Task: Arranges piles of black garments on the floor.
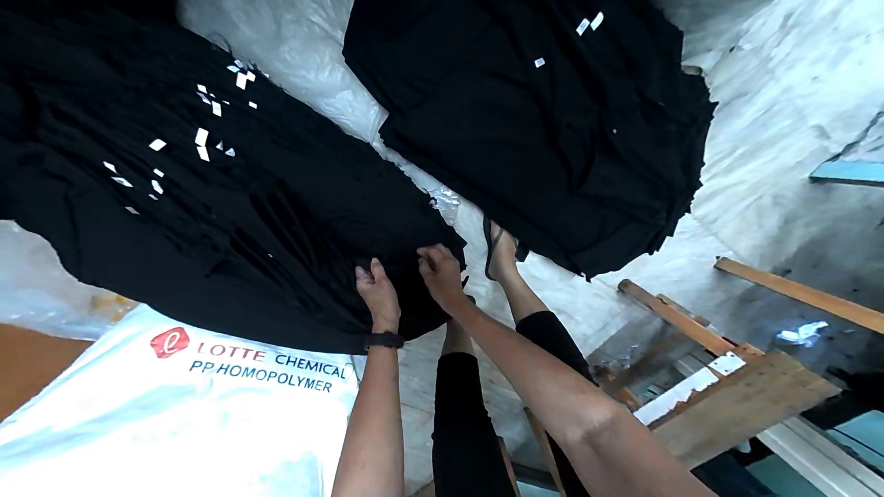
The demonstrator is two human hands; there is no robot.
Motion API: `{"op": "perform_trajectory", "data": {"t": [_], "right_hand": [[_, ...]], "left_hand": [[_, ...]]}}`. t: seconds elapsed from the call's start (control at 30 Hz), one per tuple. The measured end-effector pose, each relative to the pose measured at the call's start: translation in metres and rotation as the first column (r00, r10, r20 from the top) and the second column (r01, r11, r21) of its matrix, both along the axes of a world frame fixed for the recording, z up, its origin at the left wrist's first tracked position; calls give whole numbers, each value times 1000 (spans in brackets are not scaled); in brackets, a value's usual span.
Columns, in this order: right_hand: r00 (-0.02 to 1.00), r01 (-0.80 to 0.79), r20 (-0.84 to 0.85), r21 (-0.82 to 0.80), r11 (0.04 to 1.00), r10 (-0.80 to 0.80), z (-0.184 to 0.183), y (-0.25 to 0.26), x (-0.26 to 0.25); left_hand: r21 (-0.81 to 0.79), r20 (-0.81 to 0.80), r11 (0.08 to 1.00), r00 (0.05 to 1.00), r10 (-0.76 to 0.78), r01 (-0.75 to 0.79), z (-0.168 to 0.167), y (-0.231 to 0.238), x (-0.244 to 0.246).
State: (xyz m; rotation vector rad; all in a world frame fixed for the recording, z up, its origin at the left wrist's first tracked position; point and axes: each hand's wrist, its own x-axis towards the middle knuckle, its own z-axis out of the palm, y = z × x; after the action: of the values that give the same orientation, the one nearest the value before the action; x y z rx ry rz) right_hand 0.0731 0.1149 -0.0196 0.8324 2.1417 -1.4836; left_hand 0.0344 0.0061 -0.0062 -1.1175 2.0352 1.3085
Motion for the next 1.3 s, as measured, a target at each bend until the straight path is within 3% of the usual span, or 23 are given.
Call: {"op": "perform_trajectory", "data": {"t": [0.13, 0.3, 0.43, 0.53, 0.63, 0.67, 0.77, 0.83, 1.0, 1.1, 1.17, 1.3], "right_hand": [[996, -88, -15, 56, 995, 89, -7, -1, -30], [940, -263, 243, 75, 962, 238, -15, -6, -63], [888, -455, 85, 306, 836, 452, -22, -12, -48], [878, -475, 91, 274, 836, 470, -25, -12, -45], [814, -454, -215, 347, 821, 540, -30, -19, -35], [821, -465, -213, 290, 837, 530, -27, -18, -32], [891, -419, 132, -129, 899, 434, -10, -5, -33], [836, -476, 161, -266, 838, 525, 3, -9, -21], [858, -492, 0, -285, 823, 513, 57, -34, 20], [795, -551, 57, -346, 759, 604, 66, -32, 19], [781, -549, 89, -374, 747, 618, 64, -30, 22], [867, -371, 155, -434, 821, 473, 70, -24, 27]], "left_hand": [[-75, -47, 996, 998, 37, -40, 10, 1, 11], [-66, -113, 993, 989, 93, -101, 15, -3, 25], [-58, -136, 993, 986, 97, -106, 19, -4, 28], [-64, -142, 992, 985, 101, -111, 19, 0, 28], [-79, -140, 991, 985, 99, -111, 22, -2, 29], [-91, -138, 990, 986, 94, -107, 23, -3, 30], [-142, -115, 986, 991, 65, -81, 28, -3, 29], [-237, -127, 971, 992, -12, -19, 34, 0, 25], [-475, -213, 817, 859, -466, 326, 39, 4, 13], [-569, 25, 629, 776, -631, 530, 26, 12, -4], [-548, 236, 498, 695, -679, 672, 18, 21, -14], [-472, 389, 443, 631, -671, 762, -2, 33, -18]]}}
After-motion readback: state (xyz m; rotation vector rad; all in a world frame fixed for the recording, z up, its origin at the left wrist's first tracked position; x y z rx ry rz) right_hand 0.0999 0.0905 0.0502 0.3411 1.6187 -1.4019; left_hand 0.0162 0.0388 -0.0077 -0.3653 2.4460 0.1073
